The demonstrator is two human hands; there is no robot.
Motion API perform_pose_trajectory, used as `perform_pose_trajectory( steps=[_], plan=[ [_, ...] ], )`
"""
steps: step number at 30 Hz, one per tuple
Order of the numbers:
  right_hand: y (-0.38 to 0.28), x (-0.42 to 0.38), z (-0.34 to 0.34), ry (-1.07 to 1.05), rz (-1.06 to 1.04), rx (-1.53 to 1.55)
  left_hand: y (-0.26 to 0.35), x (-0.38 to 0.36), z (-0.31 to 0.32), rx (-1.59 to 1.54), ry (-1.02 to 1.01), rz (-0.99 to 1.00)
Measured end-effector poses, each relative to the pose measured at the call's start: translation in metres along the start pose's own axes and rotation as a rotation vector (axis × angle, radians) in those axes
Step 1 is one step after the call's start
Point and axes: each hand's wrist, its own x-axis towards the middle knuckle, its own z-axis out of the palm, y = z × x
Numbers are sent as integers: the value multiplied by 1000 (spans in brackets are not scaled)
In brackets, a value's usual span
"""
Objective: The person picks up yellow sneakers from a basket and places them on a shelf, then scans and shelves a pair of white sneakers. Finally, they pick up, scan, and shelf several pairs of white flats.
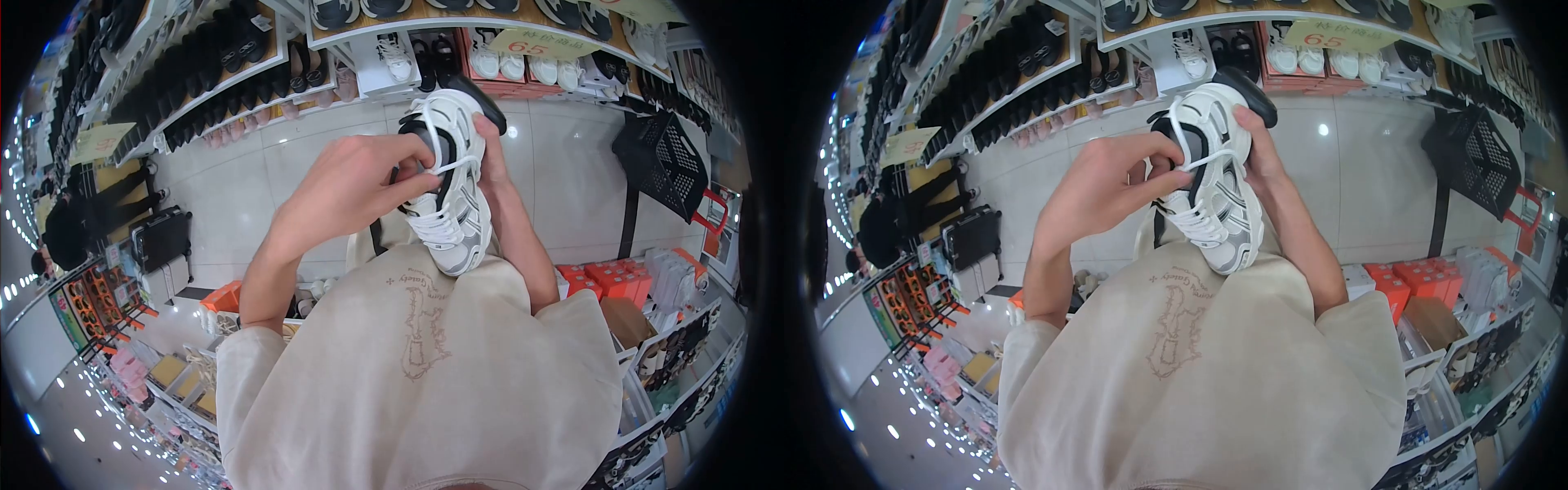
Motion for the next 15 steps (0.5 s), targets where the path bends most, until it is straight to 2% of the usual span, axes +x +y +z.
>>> perform_pose_trajectory(
  steps=[1,3,7,10,13,15],
  plan=[
    [3,0,-1,-4,14,27,-3,3,2,1,-2,3],
    [7,0,-1,16,61,40,-13,6,10,160,24,212],
    [10,4,0,6,47,98,-14,8,17,327,72,203],
    [15,6,-9,-2,16,74,-16,9,19,435,-3,126],
    [20,5,-10,27,19,122,-20,11,22,339,17,121],
    [20,6,-12,19,31,120,-23,13,18,-48,-150,47]
  ],
)
